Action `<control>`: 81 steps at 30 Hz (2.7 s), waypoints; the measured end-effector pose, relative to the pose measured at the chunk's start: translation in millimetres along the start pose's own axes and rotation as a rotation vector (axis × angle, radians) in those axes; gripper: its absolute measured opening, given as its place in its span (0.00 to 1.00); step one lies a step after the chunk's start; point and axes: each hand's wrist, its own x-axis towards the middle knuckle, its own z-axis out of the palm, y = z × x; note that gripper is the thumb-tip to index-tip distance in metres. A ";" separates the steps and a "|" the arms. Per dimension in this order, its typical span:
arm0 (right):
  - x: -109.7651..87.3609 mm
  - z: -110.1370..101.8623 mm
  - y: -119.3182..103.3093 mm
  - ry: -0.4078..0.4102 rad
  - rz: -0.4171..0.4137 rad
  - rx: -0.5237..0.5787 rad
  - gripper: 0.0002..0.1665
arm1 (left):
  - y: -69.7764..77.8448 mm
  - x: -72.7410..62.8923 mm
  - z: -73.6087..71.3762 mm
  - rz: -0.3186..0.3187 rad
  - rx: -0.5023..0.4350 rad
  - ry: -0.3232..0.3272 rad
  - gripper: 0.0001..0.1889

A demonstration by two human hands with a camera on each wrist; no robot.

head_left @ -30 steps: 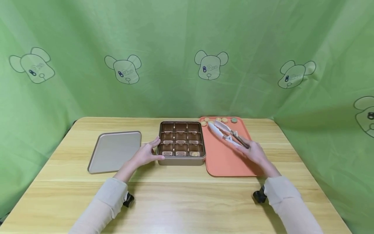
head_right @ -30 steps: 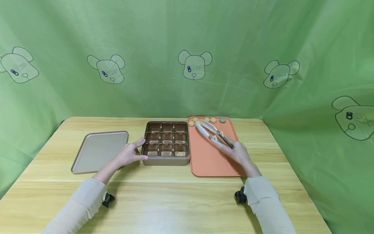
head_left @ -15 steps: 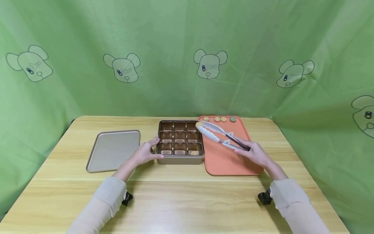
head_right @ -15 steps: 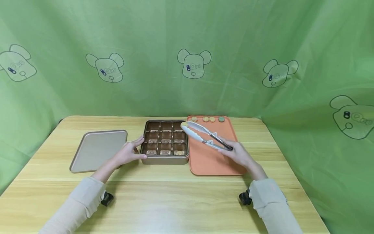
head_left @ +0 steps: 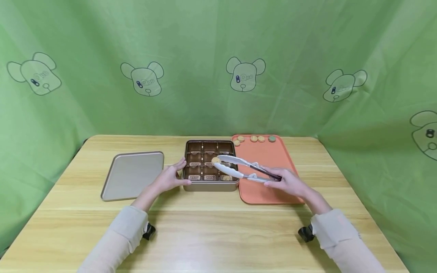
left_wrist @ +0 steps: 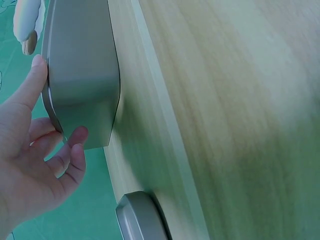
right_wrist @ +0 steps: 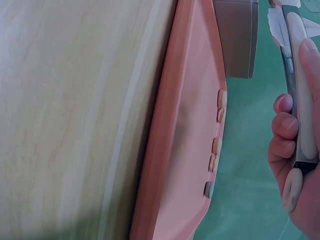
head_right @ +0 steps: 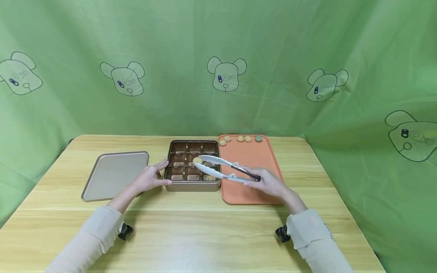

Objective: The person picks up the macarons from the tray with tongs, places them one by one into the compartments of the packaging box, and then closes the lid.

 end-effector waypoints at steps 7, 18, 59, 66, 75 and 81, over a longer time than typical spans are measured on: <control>0.8 4.0 -11.1 -0.023 -0.143 -0.027 0.32 | 0.1 -0.5 0.3 0.003 0.003 0.006 0.45; -4.1 -3.5 -40.9 -0.107 0.019 -0.022 0.30 | -0.2 0.2 0.8 -0.010 0.004 0.006 0.46; 26.8 -14.5 37.6 0.098 0.303 -0.267 0.38 | -2.1 -0.3 3.4 -0.007 0.014 0.004 0.45; 40.5 -12.7 33.7 0.095 0.317 -0.278 0.37 | -1.6 0.3 1.8 -0.009 0.008 0.002 0.45; 50.0 -13.1 32.5 0.109 0.311 -0.318 0.37 | -0.9 1.8 1.2 -0.004 0.000 -0.004 0.46; 51.2 -12.3 32.6 0.114 0.300 -0.312 0.37 | -0.4 1.8 -0.4 -0.003 -0.002 0.001 0.46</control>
